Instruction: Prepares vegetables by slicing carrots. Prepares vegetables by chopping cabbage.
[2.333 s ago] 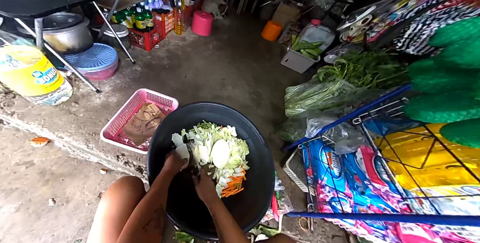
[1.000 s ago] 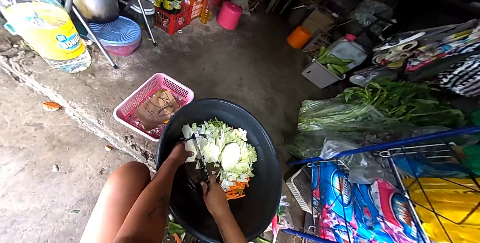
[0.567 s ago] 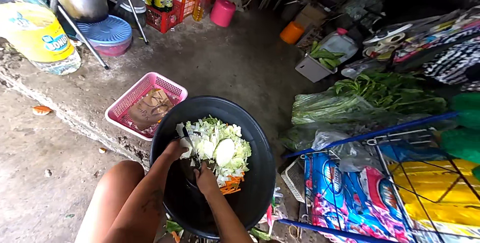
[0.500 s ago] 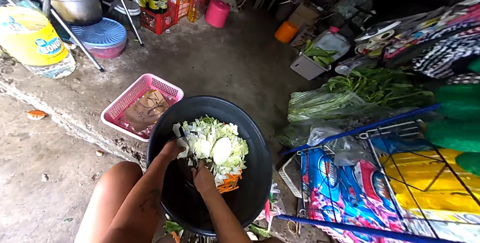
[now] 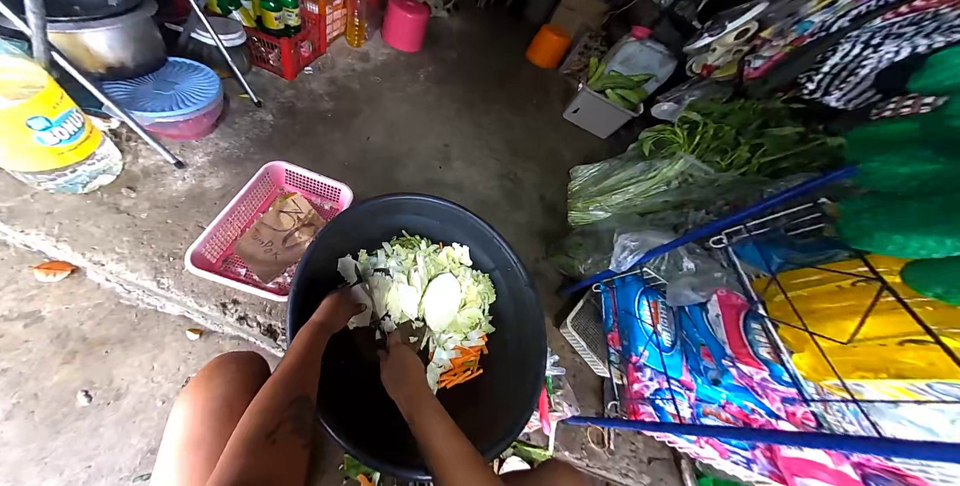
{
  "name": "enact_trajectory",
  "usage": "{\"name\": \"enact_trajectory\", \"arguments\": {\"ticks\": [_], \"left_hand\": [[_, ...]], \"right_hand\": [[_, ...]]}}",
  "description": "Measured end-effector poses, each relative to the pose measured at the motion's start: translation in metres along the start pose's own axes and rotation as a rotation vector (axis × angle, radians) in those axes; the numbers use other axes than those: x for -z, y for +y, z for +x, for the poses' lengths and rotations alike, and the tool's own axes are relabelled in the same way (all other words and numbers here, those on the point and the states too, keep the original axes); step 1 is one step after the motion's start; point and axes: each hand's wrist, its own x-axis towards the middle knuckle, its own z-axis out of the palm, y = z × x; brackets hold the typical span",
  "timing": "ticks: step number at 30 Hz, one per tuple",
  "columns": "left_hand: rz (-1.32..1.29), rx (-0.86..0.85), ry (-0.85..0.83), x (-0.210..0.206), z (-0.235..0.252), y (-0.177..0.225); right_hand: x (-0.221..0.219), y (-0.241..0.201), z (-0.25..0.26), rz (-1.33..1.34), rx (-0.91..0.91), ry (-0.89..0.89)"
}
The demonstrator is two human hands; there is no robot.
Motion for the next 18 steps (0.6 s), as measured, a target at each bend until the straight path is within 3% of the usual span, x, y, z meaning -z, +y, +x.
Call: {"name": "enact_trajectory", "arguments": {"ticks": [4,8,13,18], "left_hand": [[-0.024,-0.001,0.041,-0.004,0.001,-0.007],[-0.030,0.038,0.048,-0.004,-0.002,-0.003],[-0.013,0.084,-0.040,-0.001,-0.005,-0.002],[-0.258,0.158,-0.055,-0.006,-0.012,-0.003]], "right_hand": [[-0.016,-0.001,0.023,-0.010,0.020,0.017],[0.007,0.027,0.022,0.123,0.129,-0.029],[0.007,0.035,0.001,-0.007,0.038,0.002],[0.002,0.032,0.000,0.034,0.041,-0.001]]}}
